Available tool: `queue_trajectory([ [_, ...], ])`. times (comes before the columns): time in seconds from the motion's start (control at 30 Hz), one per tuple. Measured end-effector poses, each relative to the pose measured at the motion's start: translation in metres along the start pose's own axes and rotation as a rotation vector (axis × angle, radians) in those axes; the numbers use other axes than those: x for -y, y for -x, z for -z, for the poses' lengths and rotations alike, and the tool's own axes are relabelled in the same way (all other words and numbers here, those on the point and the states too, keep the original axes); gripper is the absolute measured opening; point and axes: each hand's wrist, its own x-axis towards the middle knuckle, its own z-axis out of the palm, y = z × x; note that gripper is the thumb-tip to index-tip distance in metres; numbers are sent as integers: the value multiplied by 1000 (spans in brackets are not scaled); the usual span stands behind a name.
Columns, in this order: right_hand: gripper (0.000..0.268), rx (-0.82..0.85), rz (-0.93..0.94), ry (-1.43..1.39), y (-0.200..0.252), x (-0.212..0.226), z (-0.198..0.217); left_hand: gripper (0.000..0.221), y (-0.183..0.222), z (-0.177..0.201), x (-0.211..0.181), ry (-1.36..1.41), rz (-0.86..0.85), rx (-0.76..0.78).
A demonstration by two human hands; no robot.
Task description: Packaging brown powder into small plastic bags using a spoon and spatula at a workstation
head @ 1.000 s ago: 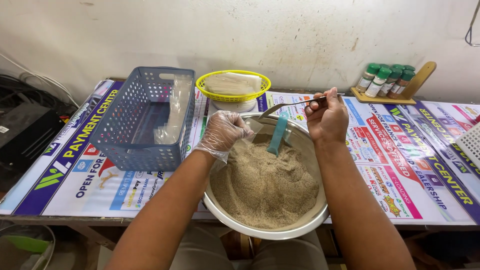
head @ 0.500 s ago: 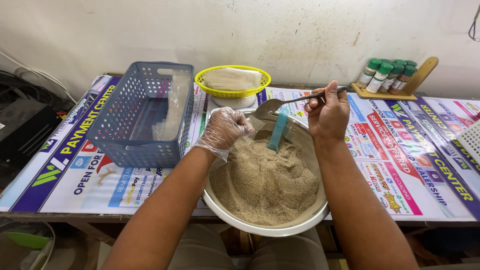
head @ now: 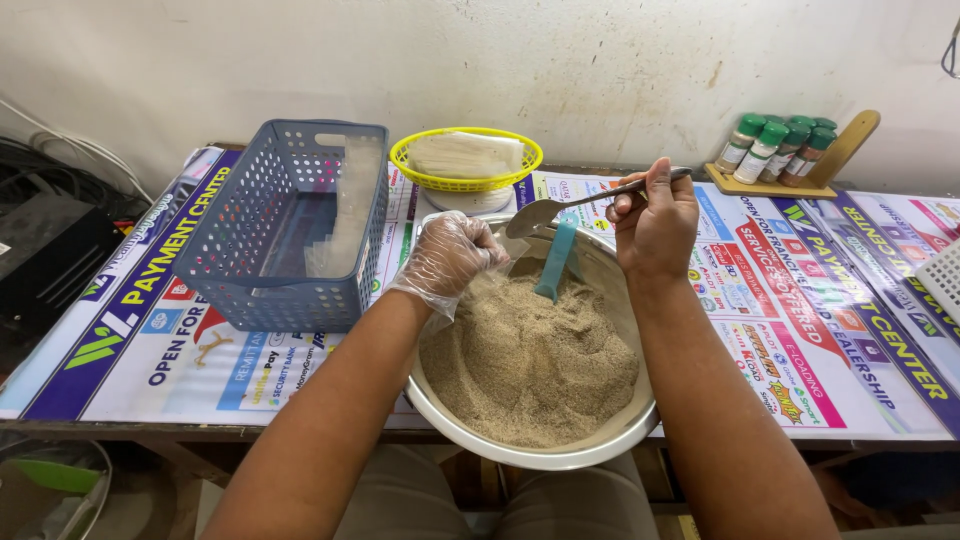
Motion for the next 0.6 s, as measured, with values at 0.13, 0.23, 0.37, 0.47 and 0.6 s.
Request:
queue_trajectory([
  [0.13, 22, -4, 14, 14, 0, 0, 1, 7, -2, -4, 5, 10, 16, 1],
  [0.23, 21, -12, 26, -5, -2, 0, 2, 6, -4, -3, 6, 12, -6, -14],
  [0.37, 22, -12, 24, -17, -1, 1, 1, 7, -3, -2, 6, 9, 0, -10],
  [0.47, 22, -8, 24, -10, 0, 1, 1, 7, -2, -2, 6, 8, 3, -5],
  [0.6, 23, 7, 26, 2, 1, 0, -1, 6, -2, -1, 5, 7, 8, 1],
])
